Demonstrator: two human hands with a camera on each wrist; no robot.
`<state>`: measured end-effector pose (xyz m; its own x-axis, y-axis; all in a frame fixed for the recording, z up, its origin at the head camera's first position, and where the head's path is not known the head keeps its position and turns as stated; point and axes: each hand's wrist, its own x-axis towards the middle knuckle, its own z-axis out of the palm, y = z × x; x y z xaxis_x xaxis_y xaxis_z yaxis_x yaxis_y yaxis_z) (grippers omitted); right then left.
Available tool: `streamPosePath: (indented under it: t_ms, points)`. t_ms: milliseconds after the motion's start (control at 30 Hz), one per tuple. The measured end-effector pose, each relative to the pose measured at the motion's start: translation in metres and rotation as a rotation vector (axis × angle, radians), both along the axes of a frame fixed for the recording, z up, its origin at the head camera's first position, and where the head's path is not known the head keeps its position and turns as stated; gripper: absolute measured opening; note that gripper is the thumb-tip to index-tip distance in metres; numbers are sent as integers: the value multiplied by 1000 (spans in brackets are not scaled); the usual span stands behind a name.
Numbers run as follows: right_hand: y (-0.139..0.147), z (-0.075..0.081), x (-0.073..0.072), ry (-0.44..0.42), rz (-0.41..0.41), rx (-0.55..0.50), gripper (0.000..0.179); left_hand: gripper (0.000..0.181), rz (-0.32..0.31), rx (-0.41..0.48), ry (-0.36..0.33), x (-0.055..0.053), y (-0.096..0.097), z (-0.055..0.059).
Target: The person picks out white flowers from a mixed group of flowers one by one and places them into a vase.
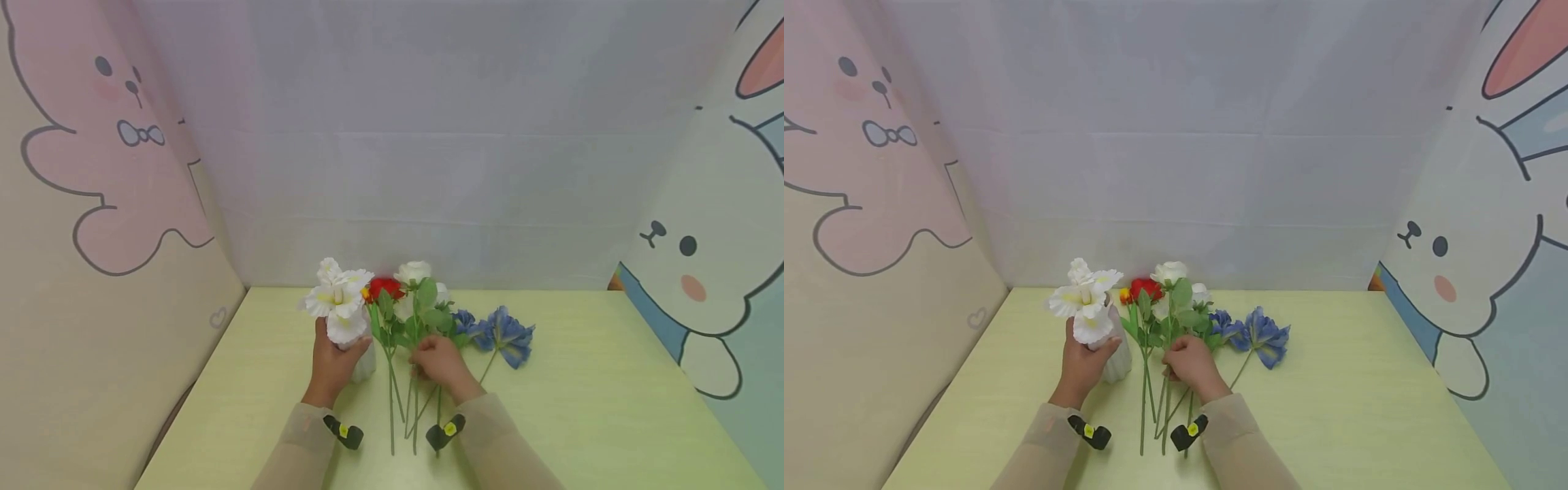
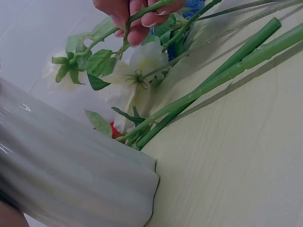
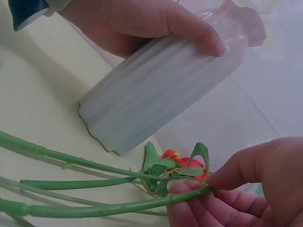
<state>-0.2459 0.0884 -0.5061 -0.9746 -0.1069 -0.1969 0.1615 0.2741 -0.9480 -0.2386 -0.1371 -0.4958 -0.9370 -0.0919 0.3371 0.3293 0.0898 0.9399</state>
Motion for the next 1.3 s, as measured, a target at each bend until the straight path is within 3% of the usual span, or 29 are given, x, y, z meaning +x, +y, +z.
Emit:
streamPosePath:
  t_ms: [333,600,733,867,967,1167,1300]
  points:
    - [-1,16,3,23,11,-95,26,82,-1,6,7,0,0,0]
    - [-4,35,7,65,17,-125,22,81,-4,13,6,2,1,2]
    - [-4,40,8,74,28,-128,20,83,-1,11,9,-4,-1,-6]
    - [-5,44,7,116,61,-94,17,86,14,-3,2,-13,-5,-21]
    - [-7,47,5,170,93,-48,14,86,25,-11,1,-15,-7,-25]
    - [-6,56,2,263,130,48,15,86,9,6,2,-15,-5,-24]
    - [-4,65,0,325,175,176,16,87,13,-15,-6,-14,-6,-22]
